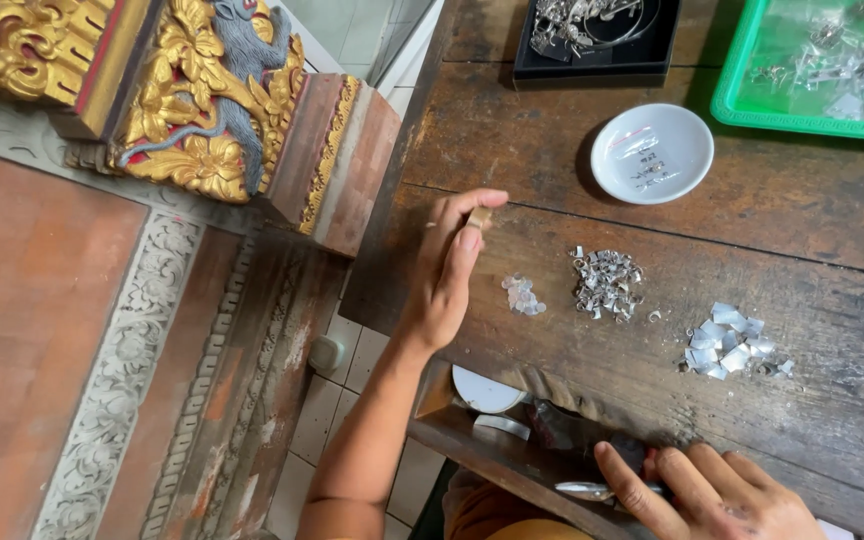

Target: The person uses pliers to shape and assemble small silver components on a wooden workbench in a jewelry workshop.

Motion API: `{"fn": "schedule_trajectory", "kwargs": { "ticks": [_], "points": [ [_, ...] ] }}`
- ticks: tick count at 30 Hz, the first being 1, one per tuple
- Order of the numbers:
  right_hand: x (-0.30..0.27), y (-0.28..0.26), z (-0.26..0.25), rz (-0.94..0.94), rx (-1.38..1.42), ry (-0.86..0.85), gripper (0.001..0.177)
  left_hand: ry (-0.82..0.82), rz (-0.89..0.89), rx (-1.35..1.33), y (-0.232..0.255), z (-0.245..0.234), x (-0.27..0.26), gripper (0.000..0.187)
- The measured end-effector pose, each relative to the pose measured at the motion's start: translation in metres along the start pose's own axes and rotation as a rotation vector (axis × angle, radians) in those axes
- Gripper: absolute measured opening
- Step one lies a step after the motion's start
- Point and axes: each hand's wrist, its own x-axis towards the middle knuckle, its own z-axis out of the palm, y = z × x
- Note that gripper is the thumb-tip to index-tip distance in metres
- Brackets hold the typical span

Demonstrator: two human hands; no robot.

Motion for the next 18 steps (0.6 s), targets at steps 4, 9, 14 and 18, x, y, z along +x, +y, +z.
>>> {"fn": "schedule_trajectory", "kwargs": {
  "ticks": [4, 9, 14, 18],
  "points": [
    [-0.004, -0.005, -0.001, 0.019, 0.030, -0.034, 0.040, 0.167, 0.063, 0.833, -0.020, -0.016, 0.029, 0.040],
    [-0.001, 0.002, 0.002, -0.004, 0.027, 0.022, 0.039, 0.176, 0.002, 1.131, -0.053, -0.019, 0.042, 0.036],
    [0.016, 0.004, -0.026, -0.023, 0.085, -0.041, 0.035, 0.077, -0.115, 1.156, -0.048, -0.013, 0.042, 0.044],
    [0.023, 0.010, -0.039, -0.074, 0.140, -0.051, 0.035, 0.082, -0.124, 1.182, -0.046, -0.008, 0.040, 0.054]
  ]
}}
